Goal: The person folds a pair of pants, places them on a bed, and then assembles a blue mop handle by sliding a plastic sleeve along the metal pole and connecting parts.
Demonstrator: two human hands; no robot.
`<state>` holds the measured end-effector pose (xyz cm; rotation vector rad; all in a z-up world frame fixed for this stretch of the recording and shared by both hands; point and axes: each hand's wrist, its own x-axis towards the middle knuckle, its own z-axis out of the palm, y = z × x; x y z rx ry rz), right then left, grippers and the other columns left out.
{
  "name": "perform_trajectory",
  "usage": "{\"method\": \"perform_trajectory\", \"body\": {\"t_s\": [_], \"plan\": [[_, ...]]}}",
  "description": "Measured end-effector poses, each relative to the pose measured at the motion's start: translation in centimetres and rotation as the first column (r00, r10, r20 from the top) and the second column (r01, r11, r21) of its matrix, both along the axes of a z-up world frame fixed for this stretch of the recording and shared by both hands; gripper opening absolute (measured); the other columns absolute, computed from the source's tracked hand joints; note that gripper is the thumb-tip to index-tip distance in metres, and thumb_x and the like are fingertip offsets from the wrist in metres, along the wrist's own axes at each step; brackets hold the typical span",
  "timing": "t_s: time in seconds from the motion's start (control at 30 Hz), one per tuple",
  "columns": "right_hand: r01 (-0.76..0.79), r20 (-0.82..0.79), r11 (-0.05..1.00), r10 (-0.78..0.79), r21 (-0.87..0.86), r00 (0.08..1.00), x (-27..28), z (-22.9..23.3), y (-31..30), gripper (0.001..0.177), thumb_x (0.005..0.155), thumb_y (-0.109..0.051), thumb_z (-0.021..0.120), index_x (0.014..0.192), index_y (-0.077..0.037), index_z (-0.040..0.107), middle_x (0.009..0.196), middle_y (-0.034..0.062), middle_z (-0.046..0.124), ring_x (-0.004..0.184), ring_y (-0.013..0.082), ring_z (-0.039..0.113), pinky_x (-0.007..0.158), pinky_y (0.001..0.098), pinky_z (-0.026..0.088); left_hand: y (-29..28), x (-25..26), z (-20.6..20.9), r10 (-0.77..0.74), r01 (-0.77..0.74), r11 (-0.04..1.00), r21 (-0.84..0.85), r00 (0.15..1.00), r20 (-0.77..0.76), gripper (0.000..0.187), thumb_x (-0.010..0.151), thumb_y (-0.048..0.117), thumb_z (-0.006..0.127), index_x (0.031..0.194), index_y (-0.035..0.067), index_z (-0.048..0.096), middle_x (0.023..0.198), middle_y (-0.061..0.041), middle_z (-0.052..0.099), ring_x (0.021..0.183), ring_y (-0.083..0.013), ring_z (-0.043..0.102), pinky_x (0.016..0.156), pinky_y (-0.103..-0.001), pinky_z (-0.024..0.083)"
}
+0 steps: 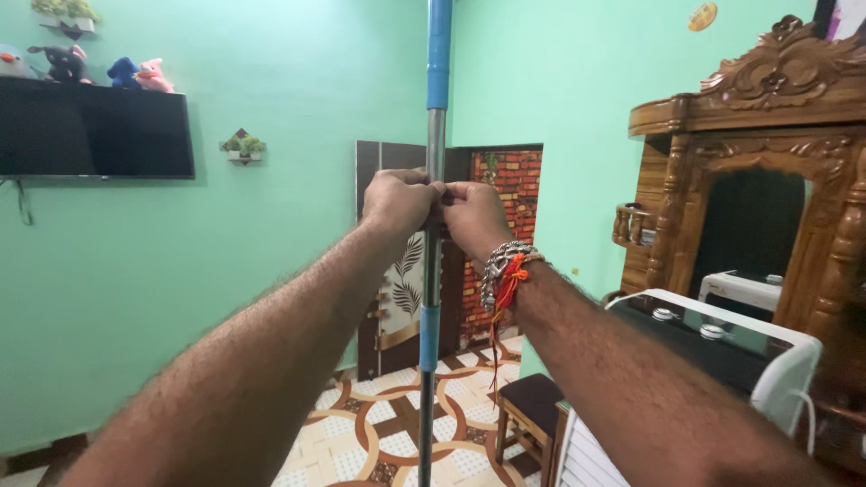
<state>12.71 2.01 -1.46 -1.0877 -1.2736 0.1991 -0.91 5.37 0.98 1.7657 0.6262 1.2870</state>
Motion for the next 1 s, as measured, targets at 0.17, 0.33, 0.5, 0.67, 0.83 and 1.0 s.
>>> {"method": "perform_trajectory", "body": {"t_s": [0.17, 0.33, 0.5, 0.67, 0.83, 1.0], "plan": [[0.059, -0.031, 0.998, -0.06, -0.038, 0.998, -1.1, 1.1, 2.8, 0.017, 0.097, -0.009, 0.062, 0.106, 0.001, 0.072, 0.088, 0.0059, 0.075, 0.071, 0.0103, 0.069, 0.063, 0.0273, 0.056, 3.7, -0.7, 1.1, -0.004, 0.005, 1.0, 0.025, 1.0, -0.017, 0.034, 0.086, 0.02, 0.077, 0.117, 0.005, 0.076, 0.098, -0.009, 0.079, 0.085, -0.0139, 0.076, 0.081, -0.03, 0.059], [0.101, -0.009, 0.995, -0.101, -0.014, 0.995, -2.8, 2.1, 5.7, 0.015, 0.095, -0.009, 0.067, 0.104, 0.001, 0.075, 0.089, 0.0046, 0.075, 0.074, 0.009, 0.069, 0.064, 0.0265, 0.057, 7.1, -1.8, 1.9, -0.032, 0.033, 0.998, 0.054, 0.999, -0.023, 0.036, 0.087, 0.021, 0.075, 0.119, 0.005, 0.074, 0.101, -0.009, 0.079, 0.09, -0.0148, 0.076, 0.085, -0.03, 0.06], [0.178, 0.005, 0.983, -0.178, -0.035, 0.984, -4.0, 2.7, 8.8, 0.018, 0.093, -0.012, 0.07, 0.107, -0.001, 0.074, 0.088, 0.0038, 0.075, 0.074, 0.0084, 0.069, 0.063, 0.0266, 0.056, 10.1, -3.0, 2.7, 0.011, -0.003, 0.994, 0.109, 0.997, -0.071, 0.035, 0.088, 0.024, 0.074, 0.119, 0.009, 0.075, 0.102, -0.009, 0.078, 0.093, -0.0153, 0.075, 0.087, -0.032, 0.059], [0.193, 0.051, 0.981, -0.193, 0.015, 0.98, -3.1, 3.1, 12.7, 0.018, 0.095, -0.014, 0.07, 0.104, 0.0, 0.076, 0.088, 0.0034, 0.076, 0.075, 0.0081, 0.069, 0.064, 0.0256, 0.056, 12.4, -2.9, 3.4, 0.088, -0.071, 0.989, 0.129, 0.987, -0.133, 0.031, 0.089, 0.026, 0.074, 0.117, 0.013, 0.078, 0.103, -0.008, 0.079, 0.092, -0.0163, 0.075, 0.086, -0.033, 0.058], [0.22, 0.009, 0.973, -0.22, -0.064, 0.975, -2.4, 2.7, 14.8, 0.023, 0.1, -0.021, 0.066, 0.105, 0.0, 0.076, 0.083, 0.0058, 0.073, 0.069, 0.012, 0.064, 0.059, 0.0299, 0.05, 15.1, -1.4, 2.6, 0.066, -0.063, 0.996, 0.061, 0.997, -0.048, 0.033, 0.088, 0.022, 0.076, 0.118, 0.009, 0.075, 0.1, -0.009, 0.078, 0.089, -0.0159, 0.075, 0.083, -0.032, 0.059], [0.066, -0.054, 0.997, -0.063, 0.049, 0.997, -1.1, 1.1, 17.7, 0.02, 0.096, -0.014, 0.066, 0.107, 0.001, 0.073, 0.089, 0.0046, 0.076, 0.076, 0.0079, 0.07, 0.066, 0.0244, 0.057, 19.0, 1.8, 1.1, -0.065, 0.072, 0.997, -0.04, 0.987, 0.145, 0.034, 0.084, 0.01, 0.077, 0.116, -0.002, 0.074, 0.094, -0.014, 0.078, 0.08, -0.0175, 0.073, 0.072, -0.031, 0.06]]}}
